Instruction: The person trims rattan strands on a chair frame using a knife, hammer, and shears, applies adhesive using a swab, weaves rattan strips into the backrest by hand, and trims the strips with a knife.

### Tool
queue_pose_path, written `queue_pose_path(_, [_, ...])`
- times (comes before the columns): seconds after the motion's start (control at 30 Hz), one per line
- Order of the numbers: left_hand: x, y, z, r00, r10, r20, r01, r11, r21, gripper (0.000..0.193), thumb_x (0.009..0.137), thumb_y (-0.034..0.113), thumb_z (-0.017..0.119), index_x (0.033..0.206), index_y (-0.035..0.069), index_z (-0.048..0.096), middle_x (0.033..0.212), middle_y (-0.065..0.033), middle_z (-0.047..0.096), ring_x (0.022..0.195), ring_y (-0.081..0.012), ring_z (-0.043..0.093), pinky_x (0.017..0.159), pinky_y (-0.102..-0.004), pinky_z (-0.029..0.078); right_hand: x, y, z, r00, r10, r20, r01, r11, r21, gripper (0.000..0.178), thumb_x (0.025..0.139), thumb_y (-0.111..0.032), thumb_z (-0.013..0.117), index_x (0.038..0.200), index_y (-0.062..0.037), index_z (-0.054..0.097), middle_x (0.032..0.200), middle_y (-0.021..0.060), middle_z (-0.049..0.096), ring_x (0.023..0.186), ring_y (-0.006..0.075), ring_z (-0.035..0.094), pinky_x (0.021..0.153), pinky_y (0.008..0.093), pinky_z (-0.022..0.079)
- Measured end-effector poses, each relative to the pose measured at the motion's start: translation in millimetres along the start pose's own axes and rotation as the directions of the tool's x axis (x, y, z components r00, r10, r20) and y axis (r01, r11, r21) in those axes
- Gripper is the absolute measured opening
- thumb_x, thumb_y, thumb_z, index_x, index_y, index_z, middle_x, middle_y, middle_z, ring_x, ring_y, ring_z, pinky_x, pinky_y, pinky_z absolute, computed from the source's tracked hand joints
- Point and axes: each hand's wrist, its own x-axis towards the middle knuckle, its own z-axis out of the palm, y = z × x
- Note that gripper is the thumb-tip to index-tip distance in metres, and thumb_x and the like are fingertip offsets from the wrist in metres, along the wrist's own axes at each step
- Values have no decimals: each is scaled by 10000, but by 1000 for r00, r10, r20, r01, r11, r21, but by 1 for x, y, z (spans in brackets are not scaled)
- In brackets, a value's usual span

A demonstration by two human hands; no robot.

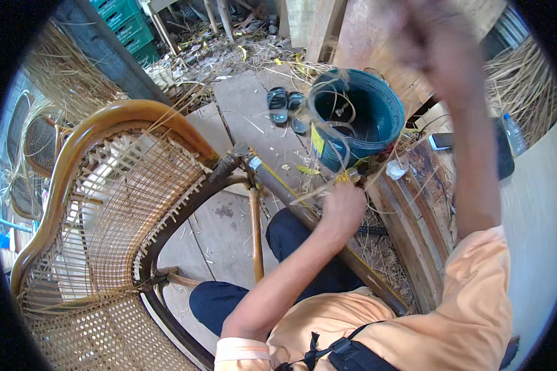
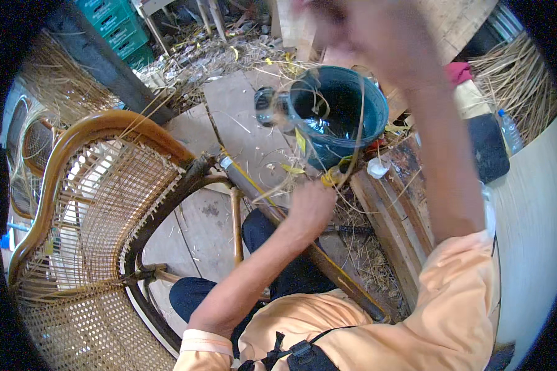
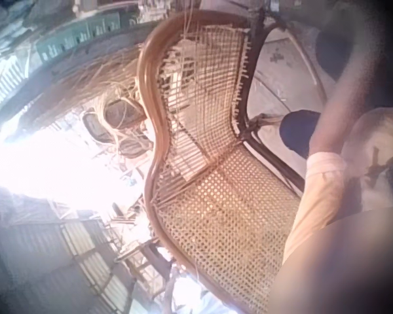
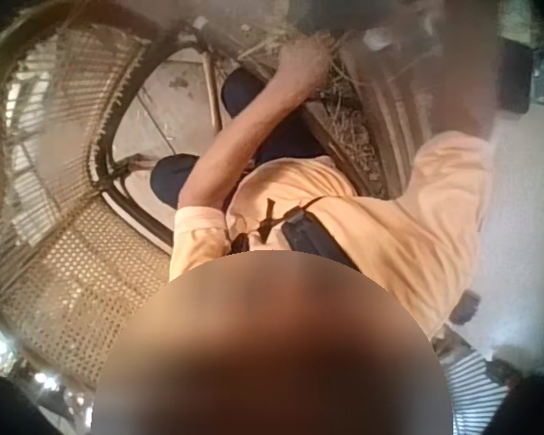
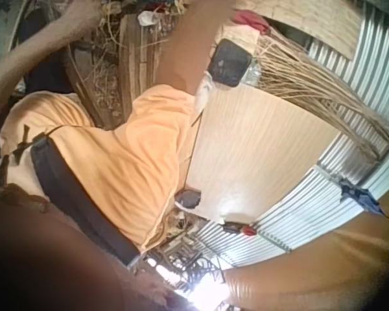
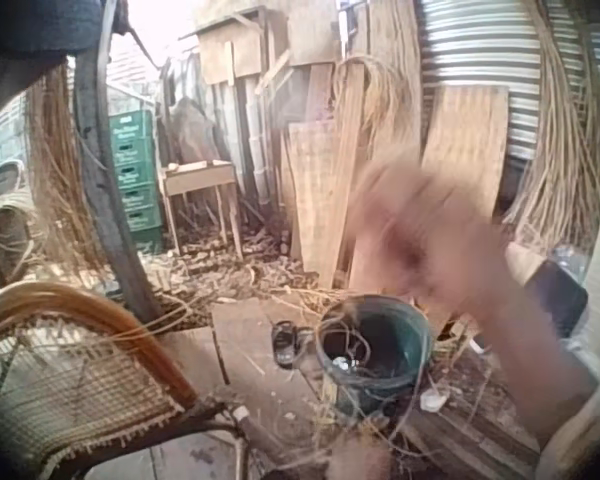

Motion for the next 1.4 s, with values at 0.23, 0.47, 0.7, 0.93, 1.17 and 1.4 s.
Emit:
queue_pose_path(0.23, [-45, 10, 4, 998, 64, -21, -64, 998, 22, 304, 826, 333, 613, 929, 47, 607, 846, -96, 620, 827, -245, 605, 735, -359, 425, -104, 149, 126, 923, -380, -63, 368, 917, -153, 201, 951, -209, 528, 963, -23, 603, 869, 39, 627, 697, 134, 587, 663, 263, 478])
queue_pose_path(0.47, [-45, -2, -10, 987, 163, 2, -159, 967, -200, 260, 859, 317, 578, 912, 67, 625, 875, -90, 639, 843, -258, 614, 763, -385, 444, -179, 156, 64, 845, 462, -270, -476, 879, 18, 174, 900, -168, 568, 970, -16, 618, 773, 150, 596, 708, 276, 577, 690, 349, 465])
queue_pose_path(0.7, [-49, -2, -12, 979, 134, -153, -172, 945, -276, 218, 869, 282, 566, 848, 70, 613, 814, -86, 626, 802, -257, 600, 759, -378, 440, -243, 158, 17, 793, 591, -146, -603, 732, -316, 166, 861, -168, 560, 922, -31, 631, 809, 167, 612, 740, 315, 606, 678, 389, 470])
queue_pose_path(0.93, [-48, -3, -12, 973, 147, -180, -195, 938, -288, 190, 868, 257, 571, 880, 74, 622, 830, -84, 633, 805, -253, 604, 745, -375, 446, -263, 177, 40, 737, 675, -30, -558, 583, -591, 207, 848, -200, 502, 865, -36, 628, 820, 217, 634, 767, 385, 628, 678, 479, 484])
queue_pose_path(1.17, [-49, -3, -10, 970, 152, -189, -199, 945, -261, 193, 866, 260, 577, 860, 71, 614, 813, -79, 622, 785, -246, 596, 743, -368, 444, -229, 213, 72, 628, 771, 103, -462, 476, -748, 201, 842, -169, 483, 897, -34, 622, 865, 230, 658, 816, 401, 645, 713, 510, 502])
queue_pose_path(1.4, [-48, -3, -10, 964, 149, -222, -212, 932, -296, 186, 862, 253, 578, 867, 71, 616, 810, -76, 623, 781, -246, 598, 739, -370, 447, -235, 213, 60, 668, 734, 123, -440, 522, -731, 208, 862, -195, 467, 932, -64, 612, 872, 205, 658, 813, 378, 642, 710, 493, 508])
